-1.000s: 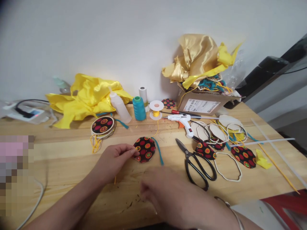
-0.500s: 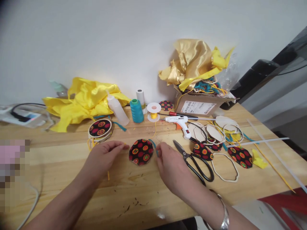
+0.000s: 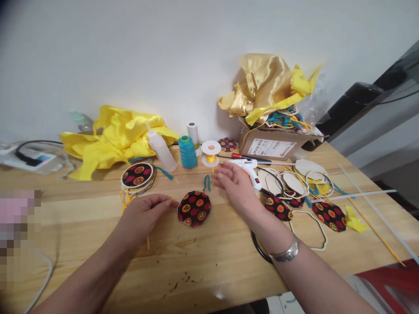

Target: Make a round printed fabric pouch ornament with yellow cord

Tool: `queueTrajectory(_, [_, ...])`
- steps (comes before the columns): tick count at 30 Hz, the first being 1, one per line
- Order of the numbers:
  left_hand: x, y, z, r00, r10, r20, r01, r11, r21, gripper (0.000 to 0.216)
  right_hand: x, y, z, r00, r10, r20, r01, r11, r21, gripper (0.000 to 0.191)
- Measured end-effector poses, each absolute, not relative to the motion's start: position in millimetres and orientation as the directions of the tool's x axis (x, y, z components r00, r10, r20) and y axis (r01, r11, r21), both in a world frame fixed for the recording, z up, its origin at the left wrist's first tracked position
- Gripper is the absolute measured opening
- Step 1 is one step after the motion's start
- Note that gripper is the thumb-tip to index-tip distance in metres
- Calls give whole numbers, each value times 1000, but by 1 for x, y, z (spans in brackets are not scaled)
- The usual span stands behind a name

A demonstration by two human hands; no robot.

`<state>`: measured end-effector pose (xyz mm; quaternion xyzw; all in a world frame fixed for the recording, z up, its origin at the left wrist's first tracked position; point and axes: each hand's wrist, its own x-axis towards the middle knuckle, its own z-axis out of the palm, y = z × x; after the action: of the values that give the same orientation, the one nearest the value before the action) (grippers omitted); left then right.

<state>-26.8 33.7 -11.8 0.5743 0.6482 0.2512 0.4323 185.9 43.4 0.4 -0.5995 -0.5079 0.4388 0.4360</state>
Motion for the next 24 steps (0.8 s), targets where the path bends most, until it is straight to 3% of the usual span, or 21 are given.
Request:
queueTrajectory(1, [-27, 34, -12, 34, 960, -277, 525, 219, 823, 24, 187, 43, -2, 124, 992, -18, 179, -40, -983, 37])
queueTrajectory(3, [-27, 33, -12, 33, 959, -282, 525, 224, 821, 23, 186, 34, -5, 92, 995, 44, 298, 14, -954, 38])
queueTrajectory(6, [-27, 32, -12, 28, 959, -281, 525, 225, 821, 23, 182, 11, -6, -27, 997, -66, 620, -35, -784, 31])
queueTrajectory(9, [-27, 31, -11, 24, 959, -282, 529, 227, 818, 23, 175, -5, -3, -103, 988, -112, 752, 3, -660, 45])
queueTrajectory(16, [-25, 32, -11, 27, 968, -250, 532, 198, 823, 24, 171, 1, -2, -117, 990, -83, 842, 54, -537, 48])
queueTrajectory(20, [-22, 31, -9, 35, 969, -246, 516, 193, 835, 24, 175, 4, -1, -122, 991, -52, 872, 82, -482, 39])
queueTrajectory(24, [-21, 29, -7, 15, 977, -215, 500, 178, 848, 23, 173, 1, 4, -242, 970, 19, 881, 229, -413, 19])
